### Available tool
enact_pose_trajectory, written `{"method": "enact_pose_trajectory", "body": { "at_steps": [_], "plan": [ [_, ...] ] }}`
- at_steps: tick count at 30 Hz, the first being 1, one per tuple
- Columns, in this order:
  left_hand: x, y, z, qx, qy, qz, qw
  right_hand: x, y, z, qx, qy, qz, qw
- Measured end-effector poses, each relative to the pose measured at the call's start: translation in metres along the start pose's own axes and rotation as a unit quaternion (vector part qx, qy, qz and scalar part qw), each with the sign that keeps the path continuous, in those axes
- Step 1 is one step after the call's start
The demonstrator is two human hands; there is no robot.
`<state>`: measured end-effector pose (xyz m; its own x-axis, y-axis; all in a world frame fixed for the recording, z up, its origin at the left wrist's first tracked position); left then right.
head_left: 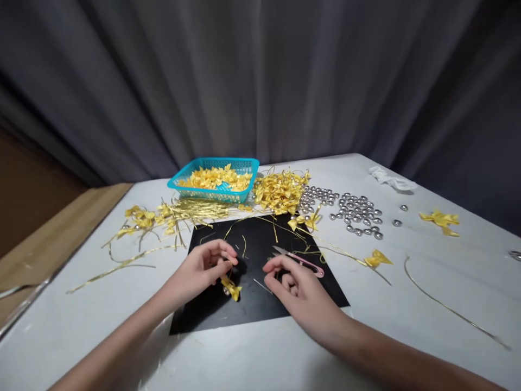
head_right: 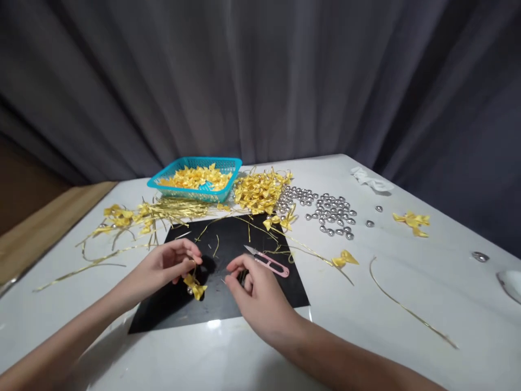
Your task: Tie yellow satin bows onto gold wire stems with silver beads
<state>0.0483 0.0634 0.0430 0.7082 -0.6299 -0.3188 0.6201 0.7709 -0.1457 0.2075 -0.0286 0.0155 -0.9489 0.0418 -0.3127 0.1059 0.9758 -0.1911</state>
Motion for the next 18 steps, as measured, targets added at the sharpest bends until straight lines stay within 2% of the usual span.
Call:
{"method": "enact_pose_trajectory", "body": {
  "at_steps": [3, 5, 9, 12, 15, 18],
  "plan": [
    [-0.007, 0.012, 0.024, 0.063, 0.133, -0.013, 0.989, 0.0, -0.002, -0.001, -0.019, -0.012, -0.001, 1.0],
    [-0.012, 0.027, 0.043, 0.099, 0.185, -0.019, 0.978, -0.001, -0.003, -0.003, -0.05, -0.04, 0.009, 0.998],
    [-0.019, 0.072, 0.088, 0.164, 0.204, 0.026, 0.965, -0.007, -0.004, -0.007, -0.117, -0.114, 0.046, 0.986],
    [-0.016, 0.107, 0.116, 0.205, 0.212, 0.051, 0.954, -0.012, -0.004, -0.01, -0.143, -0.15, 0.058, 0.977],
    [-0.006, 0.129, 0.125, 0.203, 0.242, 0.009, 0.949, -0.018, -0.006, -0.015, -0.176, -0.179, 0.078, 0.965],
    [-0.003, 0.129, 0.123, 0.184, 0.264, -0.021, 0.947, -0.023, -0.007, -0.017, -0.186, -0.208, 0.093, 0.956]
  ]
}}
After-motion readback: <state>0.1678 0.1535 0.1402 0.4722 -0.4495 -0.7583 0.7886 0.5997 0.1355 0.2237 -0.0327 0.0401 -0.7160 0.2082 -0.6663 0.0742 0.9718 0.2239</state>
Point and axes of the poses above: each hand's wrist, its own y-axis towards the middle knuckle, its own x-axis out of the palm, z = x × y, the point moved 4 cm from there along y, towards the middle knuckle, and after that the axes turned 3 degrees about x, right-handed, at the moved point
